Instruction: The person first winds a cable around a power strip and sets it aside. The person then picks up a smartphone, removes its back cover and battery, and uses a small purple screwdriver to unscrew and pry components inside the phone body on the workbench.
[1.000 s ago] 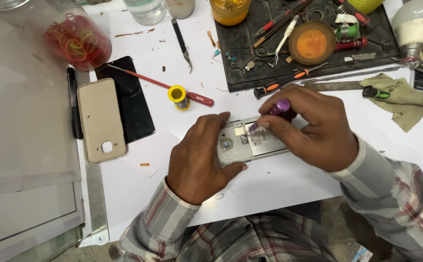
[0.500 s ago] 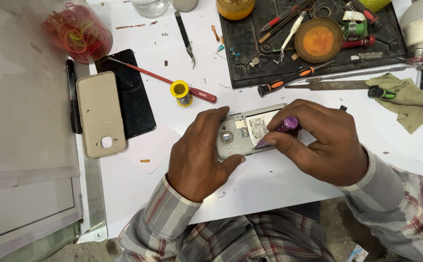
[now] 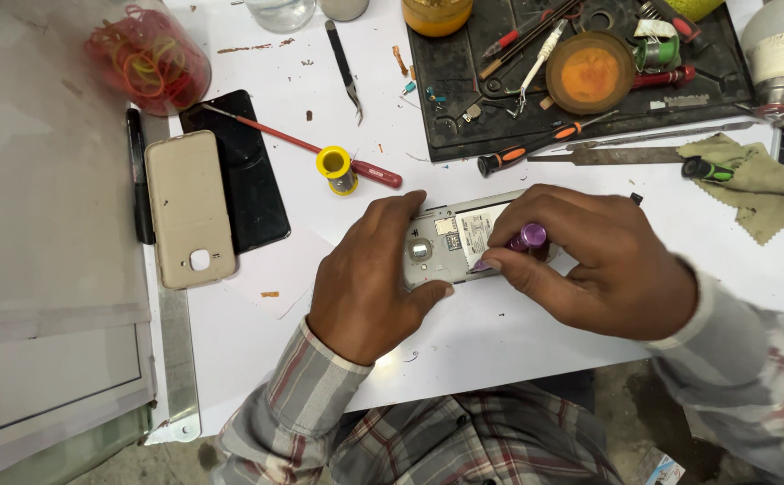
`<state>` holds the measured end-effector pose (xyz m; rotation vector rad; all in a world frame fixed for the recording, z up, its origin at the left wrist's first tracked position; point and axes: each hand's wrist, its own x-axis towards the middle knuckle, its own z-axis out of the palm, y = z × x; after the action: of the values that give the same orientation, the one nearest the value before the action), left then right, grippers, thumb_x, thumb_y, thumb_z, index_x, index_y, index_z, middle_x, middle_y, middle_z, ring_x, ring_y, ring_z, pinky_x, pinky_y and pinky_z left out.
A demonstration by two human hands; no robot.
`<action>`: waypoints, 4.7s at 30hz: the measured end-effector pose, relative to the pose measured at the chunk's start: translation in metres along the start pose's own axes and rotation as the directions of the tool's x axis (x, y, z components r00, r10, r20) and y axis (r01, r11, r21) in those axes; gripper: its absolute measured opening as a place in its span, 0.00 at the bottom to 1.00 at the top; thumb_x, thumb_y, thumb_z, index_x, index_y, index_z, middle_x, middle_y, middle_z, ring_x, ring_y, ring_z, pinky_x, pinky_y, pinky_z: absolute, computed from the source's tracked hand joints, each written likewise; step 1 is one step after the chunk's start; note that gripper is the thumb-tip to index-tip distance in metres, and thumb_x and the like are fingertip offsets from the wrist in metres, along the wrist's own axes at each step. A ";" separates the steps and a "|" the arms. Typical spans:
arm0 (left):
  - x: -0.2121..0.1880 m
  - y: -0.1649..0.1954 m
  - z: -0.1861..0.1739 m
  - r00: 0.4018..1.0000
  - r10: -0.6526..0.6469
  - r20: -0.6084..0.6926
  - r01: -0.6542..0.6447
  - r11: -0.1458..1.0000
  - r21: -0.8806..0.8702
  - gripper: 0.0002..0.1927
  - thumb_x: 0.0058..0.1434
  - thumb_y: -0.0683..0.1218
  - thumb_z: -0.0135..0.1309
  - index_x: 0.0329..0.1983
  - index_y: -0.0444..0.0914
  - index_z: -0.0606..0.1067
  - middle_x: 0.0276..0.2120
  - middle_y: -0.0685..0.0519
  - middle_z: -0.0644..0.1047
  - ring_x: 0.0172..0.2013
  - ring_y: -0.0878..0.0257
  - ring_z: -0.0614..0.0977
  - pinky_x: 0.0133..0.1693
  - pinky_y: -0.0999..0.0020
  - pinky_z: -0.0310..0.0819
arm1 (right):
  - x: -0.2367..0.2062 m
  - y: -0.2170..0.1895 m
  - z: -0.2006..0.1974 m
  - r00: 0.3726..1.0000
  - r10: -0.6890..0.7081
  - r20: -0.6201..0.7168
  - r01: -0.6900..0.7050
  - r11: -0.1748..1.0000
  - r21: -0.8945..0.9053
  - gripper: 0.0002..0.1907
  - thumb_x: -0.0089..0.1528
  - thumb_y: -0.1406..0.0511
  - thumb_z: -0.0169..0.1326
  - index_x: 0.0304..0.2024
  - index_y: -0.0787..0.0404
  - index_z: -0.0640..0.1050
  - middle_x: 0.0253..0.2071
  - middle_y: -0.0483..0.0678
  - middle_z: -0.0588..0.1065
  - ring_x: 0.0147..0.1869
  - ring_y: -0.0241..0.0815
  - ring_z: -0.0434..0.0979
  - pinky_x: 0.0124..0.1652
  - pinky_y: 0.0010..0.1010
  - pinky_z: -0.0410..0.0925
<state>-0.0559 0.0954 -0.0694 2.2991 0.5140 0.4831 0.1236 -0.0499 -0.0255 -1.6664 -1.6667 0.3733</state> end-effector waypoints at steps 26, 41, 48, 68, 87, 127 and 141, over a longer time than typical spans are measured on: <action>-0.012 -0.002 0.019 0.990 0.125 0.063 -0.084 0.890 -0.448 0.10 0.64 0.36 0.55 0.48 0.37 0.80 0.40 0.49 0.82 0.43 0.53 0.78 0.50 0.60 0.71 | 0.047 -0.044 -0.031 0.804 -0.106 0.586 0.380 0.849 -0.368 0.19 0.45 0.71 0.53 0.40 0.66 0.71 0.32 0.51 0.72 0.34 0.50 0.76 0.18 0.41 0.67; -0.010 0.017 0.032 0.983 0.061 -0.175 -0.131 0.895 -0.426 0.13 0.52 0.37 0.60 0.42 0.33 0.75 0.40 0.47 0.76 0.42 0.51 0.77 0.43 0.62 0.73 | 0.043 -0.051 -0.028 0.818 0.011 0.575 0.354 0.779 -0.518 0.19 0.50 0.66 0.56 0.43 0.62 0.72 0.36 0.50 0.74 0.35 0.49 0.78 0.23 0.40 0.69; -0.009 0.015 0.033 0.996 -0.037 -0.082 -0.008 0.873 -0.488 0.13 0.51 0.35 0.55 0.41 0.35 0.76 0.40 0.49 0.76 0.41 0.55 0.79 0.41 0.65 0.75 | 0.041 -0.049 -0.030 0.812 -0.209 0.545 0.469 0.789 -0.397 0.24 0.44 0.67 0.57 0.43 0.68 0.72 0.40 0.52 0.73 0.41 0.49 0.76 0.25 0.36 0.69; -0.003 0.024 0.024 0.980 0.099 -0.175 -0.154 0.930 -0.333 0.16 0.47 0.38 0.62 0.41 0.34 0.76 0.39 0.48 0.75 0.42 0.50 0.76 0.43 0.60 0.72 | 0.043 -0.051 -0.030 0.801 -0.143 0.581 0.444 0.793 -0.417 0.26 0.38 0.71 0.58 0.42 0.67 0.73 0.41 0.50 0.72 0.40 0.47 0.75 0.21 0.36 0.68; -0.007 0.024 0.020 0.978 0.070 -0.197 -0.102 0.982 -0.156 0.18 0.44 0.34 0.50 0.41 0.33 0.74 0.40 0.45 0.74 0.44 0.45 0.76 0.46 0.56 0.72 | 0.039 -0.044 -0.031 0.819 -0.204 0.537 0.446 0.814 -0.371 0.20 0.40 0.71 0.55 0.38 0.62 0.77 0.42 0.49 0.75 0.42 0.49 0.78 0.23 0.38 0.70; -0.009 0.022 0.031 0.995 0.020 -0.095 -0.023 0.999 -0.040 0.10 0.49 0.35 0.58 0.36 0.35 0.78 0.37 0.47 0.76 0.43 0.48 0.77 0.42 0.56 0.73 | 0.037 -0.036 -0.029 0.845 -0.170 0.506 0.344 0.898 -0.273 0.23 0.51 0.71 0.54 0.50 0.59 0.73 0.38 0.48 0.72 0.37 0.48 0.77 0.22 0.40 0.67; -0.009 0.022 0.033 0.993 0.025 -0.114 -0.027 0.999 -0.016 0.09 0.49 0.36 0.57 0.34 0.35 0.79 0.37 0.47 0.76 0.42 0.48 0.77 0.42 0.56 0.73 | 0.036 -0.028 -0.031 0.818 -0.273 0.507 0.401 0.902 -0.161 0.26 0.46 0.75 0.54 0.48 0.63 0.73 0.42 0.50 0.73 0.45 0.51 0.75 0.27 0.39 0.68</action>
<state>-0.0432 0.0581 -0.0773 2.2731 0.5332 0.6320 0.1274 -0.0280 0.0248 -1.4808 -2.4331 0.4195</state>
